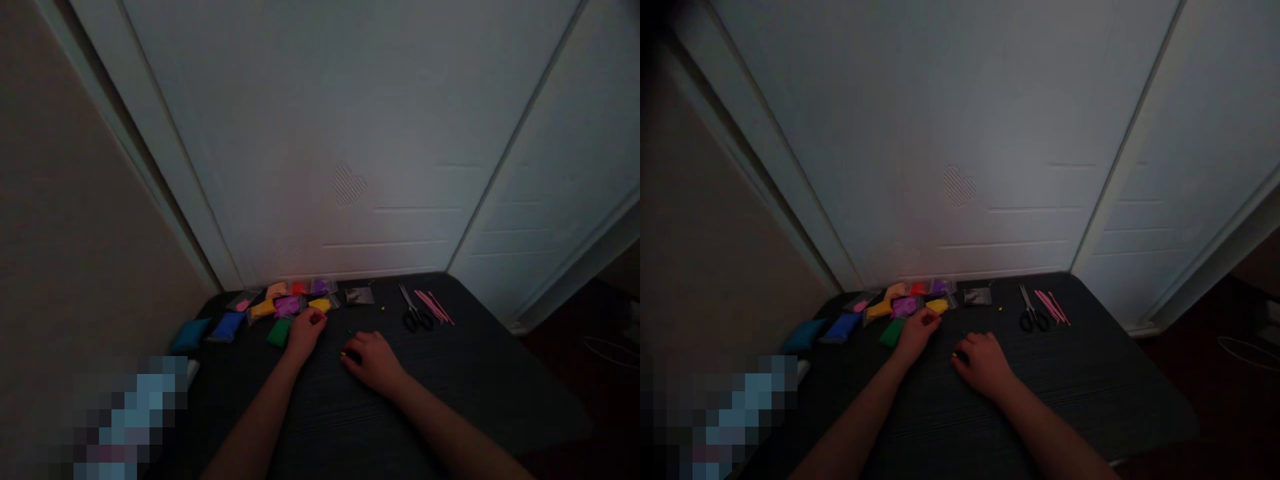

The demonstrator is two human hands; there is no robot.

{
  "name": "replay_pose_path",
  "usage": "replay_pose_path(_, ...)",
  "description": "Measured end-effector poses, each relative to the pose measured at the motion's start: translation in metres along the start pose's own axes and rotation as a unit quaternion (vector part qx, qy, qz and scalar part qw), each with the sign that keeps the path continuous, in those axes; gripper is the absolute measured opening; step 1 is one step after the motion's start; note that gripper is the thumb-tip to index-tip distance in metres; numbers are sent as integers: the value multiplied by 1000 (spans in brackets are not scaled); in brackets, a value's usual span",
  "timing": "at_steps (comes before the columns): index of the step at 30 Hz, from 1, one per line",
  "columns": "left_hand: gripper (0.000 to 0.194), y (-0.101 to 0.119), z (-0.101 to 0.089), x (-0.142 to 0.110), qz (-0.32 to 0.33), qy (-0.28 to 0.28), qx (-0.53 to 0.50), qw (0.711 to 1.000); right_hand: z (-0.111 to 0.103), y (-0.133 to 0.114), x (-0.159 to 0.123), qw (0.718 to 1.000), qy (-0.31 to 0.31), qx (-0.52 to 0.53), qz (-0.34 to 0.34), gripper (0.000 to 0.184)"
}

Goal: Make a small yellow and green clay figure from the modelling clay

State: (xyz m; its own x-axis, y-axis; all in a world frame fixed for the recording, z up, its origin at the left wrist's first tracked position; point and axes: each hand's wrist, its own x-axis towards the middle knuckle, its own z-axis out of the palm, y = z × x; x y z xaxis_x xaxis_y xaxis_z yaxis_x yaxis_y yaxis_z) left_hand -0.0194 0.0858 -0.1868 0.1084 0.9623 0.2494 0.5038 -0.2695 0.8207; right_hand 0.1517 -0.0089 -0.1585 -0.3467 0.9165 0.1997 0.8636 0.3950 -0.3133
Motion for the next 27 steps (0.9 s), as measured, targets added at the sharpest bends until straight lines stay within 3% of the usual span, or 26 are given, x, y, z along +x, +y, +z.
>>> replay_pose_path(7, 9, -1, 1, -11, -4, 44, 56, 997, 1, -4, -4, 1000, -3, -16, -14, 30)
replay_pose_path(20, 9, 12, -14, -86, -23, 56, 120, 991, -1, -16, -16, 998, 45, -28, 33, 25)
replay_pose_path(23, 8, 11, -15, -87, -34, 50, 126, 990, 0, -15, -16, 998, 46, -14, 34, 24)
replay_pose_path(27, 9, 6, -19, -70, -74, 56, 122, 988, 2, -13, -14, 998, 49, 2, 36, 24)
